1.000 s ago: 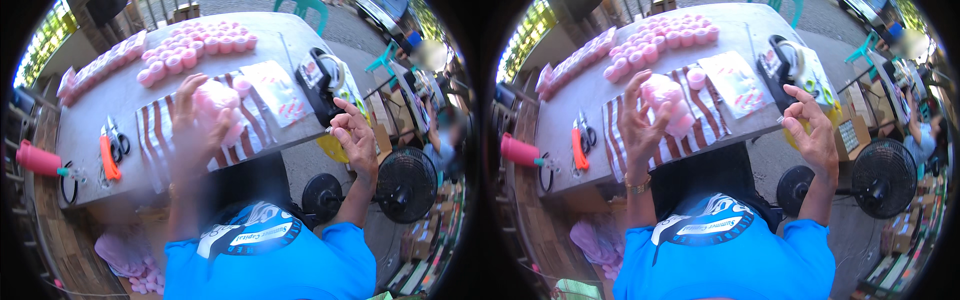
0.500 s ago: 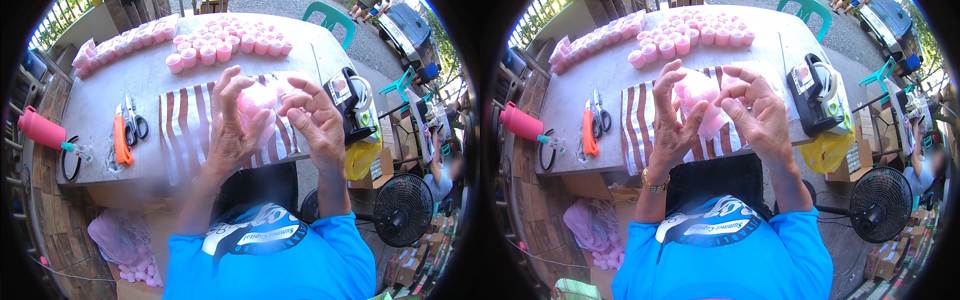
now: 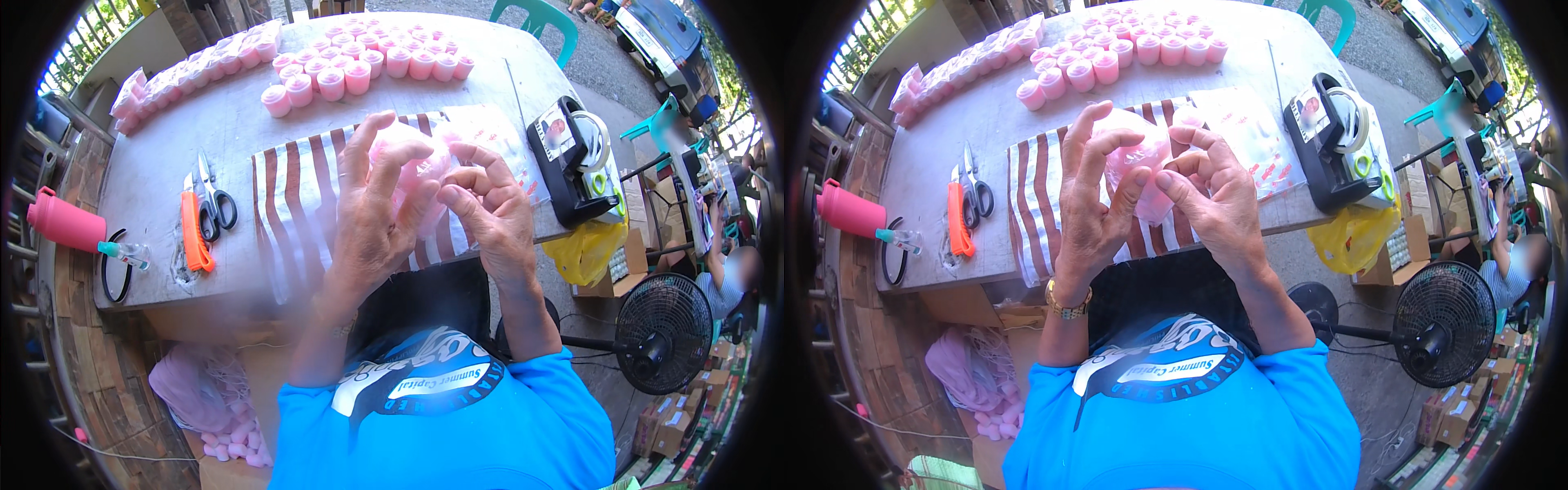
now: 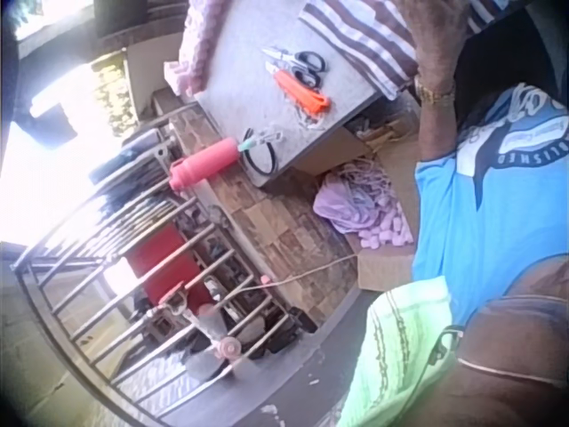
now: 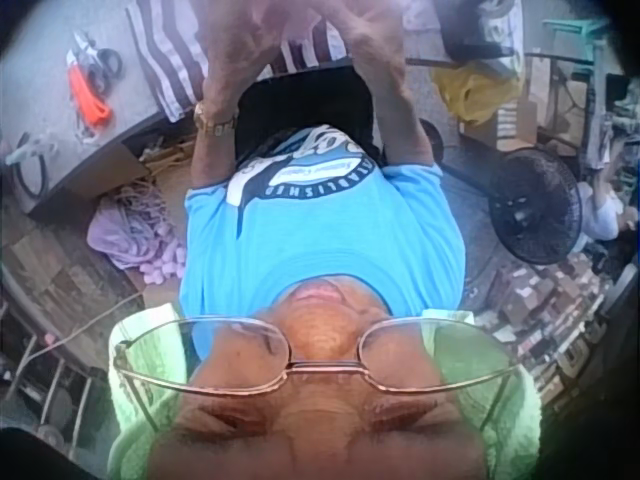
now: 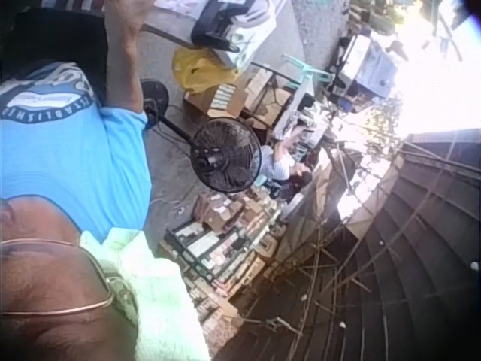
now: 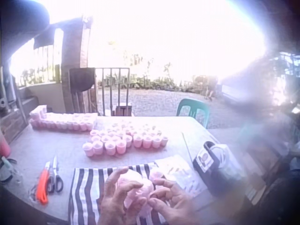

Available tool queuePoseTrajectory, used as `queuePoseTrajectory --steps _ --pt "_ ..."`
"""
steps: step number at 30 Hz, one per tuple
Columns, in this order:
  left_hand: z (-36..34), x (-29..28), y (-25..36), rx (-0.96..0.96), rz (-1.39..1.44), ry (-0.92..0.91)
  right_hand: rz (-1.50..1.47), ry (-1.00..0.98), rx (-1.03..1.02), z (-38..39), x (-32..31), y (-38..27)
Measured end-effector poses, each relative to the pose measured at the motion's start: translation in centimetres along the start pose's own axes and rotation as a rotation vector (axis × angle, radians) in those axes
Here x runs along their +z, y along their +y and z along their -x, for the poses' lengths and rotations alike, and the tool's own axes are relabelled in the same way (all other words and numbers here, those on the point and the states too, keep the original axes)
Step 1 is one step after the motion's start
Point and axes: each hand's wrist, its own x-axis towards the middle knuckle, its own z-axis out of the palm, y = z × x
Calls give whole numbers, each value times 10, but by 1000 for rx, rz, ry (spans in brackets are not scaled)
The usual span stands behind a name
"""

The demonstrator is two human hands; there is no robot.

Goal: The person places pink cotton balls into small clear plastic bags, folds the top, and seals each bag with a piece of tape. The sealed bags are then placed on the table in a row.

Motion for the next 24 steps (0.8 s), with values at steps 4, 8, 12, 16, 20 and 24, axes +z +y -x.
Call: queuePoseTrajectory --steps 4,8,12,16,20,24 --pt "2 0 3 17 5 10 -25 39 21 1 6 5" --pt "1 0 7 22 -63 11 2 114 -44 0 10 22" --pt "0 0 10 5 -168 17 -36 158 1 2 17 35" --pt "-1 3 6 92 -115 -22 -39 102 -106 2 13 49" --pt "2 -9 -5 50 -37 -107 -29 -37 -55 4 14 63" --pt "-2 -16 -3 8 69 -160 -58 -49 -133 8 14 59"
